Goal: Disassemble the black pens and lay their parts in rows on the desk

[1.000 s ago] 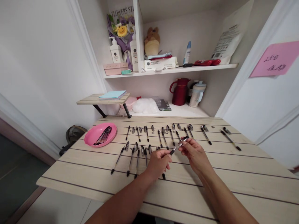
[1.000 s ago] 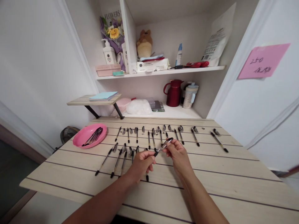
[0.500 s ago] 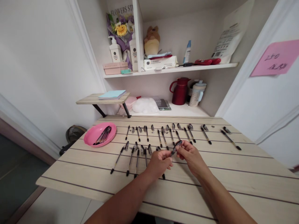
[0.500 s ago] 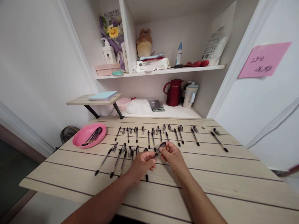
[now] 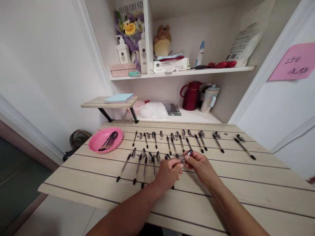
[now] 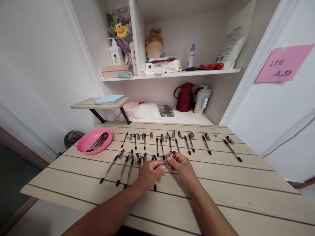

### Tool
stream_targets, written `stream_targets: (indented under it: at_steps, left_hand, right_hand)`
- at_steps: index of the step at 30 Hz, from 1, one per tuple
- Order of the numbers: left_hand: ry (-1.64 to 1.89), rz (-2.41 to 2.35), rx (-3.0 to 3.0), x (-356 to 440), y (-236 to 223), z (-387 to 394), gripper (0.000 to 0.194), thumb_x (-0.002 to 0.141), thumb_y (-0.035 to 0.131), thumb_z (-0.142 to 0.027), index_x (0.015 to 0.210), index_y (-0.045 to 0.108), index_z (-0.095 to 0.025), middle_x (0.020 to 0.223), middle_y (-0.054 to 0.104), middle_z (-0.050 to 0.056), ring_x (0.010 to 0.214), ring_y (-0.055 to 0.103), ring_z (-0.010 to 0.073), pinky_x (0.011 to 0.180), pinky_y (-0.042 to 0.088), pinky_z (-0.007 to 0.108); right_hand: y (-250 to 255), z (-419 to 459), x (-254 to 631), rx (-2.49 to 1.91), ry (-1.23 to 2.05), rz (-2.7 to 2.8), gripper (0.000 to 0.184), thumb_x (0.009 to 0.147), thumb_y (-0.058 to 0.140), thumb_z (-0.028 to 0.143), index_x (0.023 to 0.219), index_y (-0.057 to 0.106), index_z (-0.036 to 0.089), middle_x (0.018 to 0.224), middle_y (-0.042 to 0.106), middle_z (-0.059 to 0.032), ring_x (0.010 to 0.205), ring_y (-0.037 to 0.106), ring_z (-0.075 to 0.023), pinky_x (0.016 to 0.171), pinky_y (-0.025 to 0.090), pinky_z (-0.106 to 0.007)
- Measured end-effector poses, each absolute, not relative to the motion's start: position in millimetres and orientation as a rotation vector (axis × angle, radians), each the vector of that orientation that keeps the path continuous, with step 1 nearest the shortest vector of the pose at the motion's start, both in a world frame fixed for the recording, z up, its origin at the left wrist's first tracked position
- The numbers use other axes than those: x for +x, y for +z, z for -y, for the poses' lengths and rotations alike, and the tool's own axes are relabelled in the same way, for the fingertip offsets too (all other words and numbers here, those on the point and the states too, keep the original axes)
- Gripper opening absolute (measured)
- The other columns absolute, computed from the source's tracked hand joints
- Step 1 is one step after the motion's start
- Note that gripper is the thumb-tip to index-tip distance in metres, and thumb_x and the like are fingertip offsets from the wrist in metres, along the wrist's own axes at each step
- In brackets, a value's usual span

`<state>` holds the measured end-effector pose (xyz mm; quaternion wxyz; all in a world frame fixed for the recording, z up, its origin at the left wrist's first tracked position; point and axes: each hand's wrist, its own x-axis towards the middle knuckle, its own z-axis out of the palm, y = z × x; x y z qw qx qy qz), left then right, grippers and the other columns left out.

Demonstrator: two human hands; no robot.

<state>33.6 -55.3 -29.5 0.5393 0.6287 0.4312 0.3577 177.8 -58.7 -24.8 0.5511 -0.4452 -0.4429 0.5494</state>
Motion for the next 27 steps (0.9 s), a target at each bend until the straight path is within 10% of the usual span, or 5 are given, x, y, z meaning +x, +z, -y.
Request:
stream_targets:
  at_steps: [10,17,27]
  left_hand:
    - [0.871,-1.018,1.536,32,-34,53,0.024,0.074,0.046,-0.031,0.075,0.064,-0.014,0.060,0.056,0.000,0.041,0.043,0.0051,0.040,0.035,0.017]
    - [0.872,-0.904,1.298,26,-22,51,0.045,0.074,0.049,-0.036,0.113,0.050,-0.016,0.057,0.055,-0.002,0.036,0.044,0.0043,0.036,0.031,0.015]
    - [1.220,-1.407,1.379,-76,32,-4,0.031,0.074,0.050,-0.028,0.101,0.058,-0.016,0.075,0.062,0.003,0.049,0.054,0.0070,0.043,0.037,0.017]
  right_hand:
    - [-32,57,177,-1.061,1.377,1.081,0.034,0.064,0.065,0.044,0.085,0.061,0.017,0.056,0.052,0.0017,0.050,0.043,-0.0095,0.048,0.032,-0.022]
    - [-32,59,185,-1.029,1.364,0.951,0.041,0.067,0.061,0.046,0.098,0.060,0.020,0.066,0.054,-0.0004,0.053,0.046,-0.0113,0.048,0.037,-0.024]
    - [-51,56,194,-1.132,1.366,0.968,0.038,0.068,0.060,0.044,0.097,0.063,0.019,0.067,0.054,-0.0018,0.054,0.046,-0.0118,0.047,0.041,-0.023]
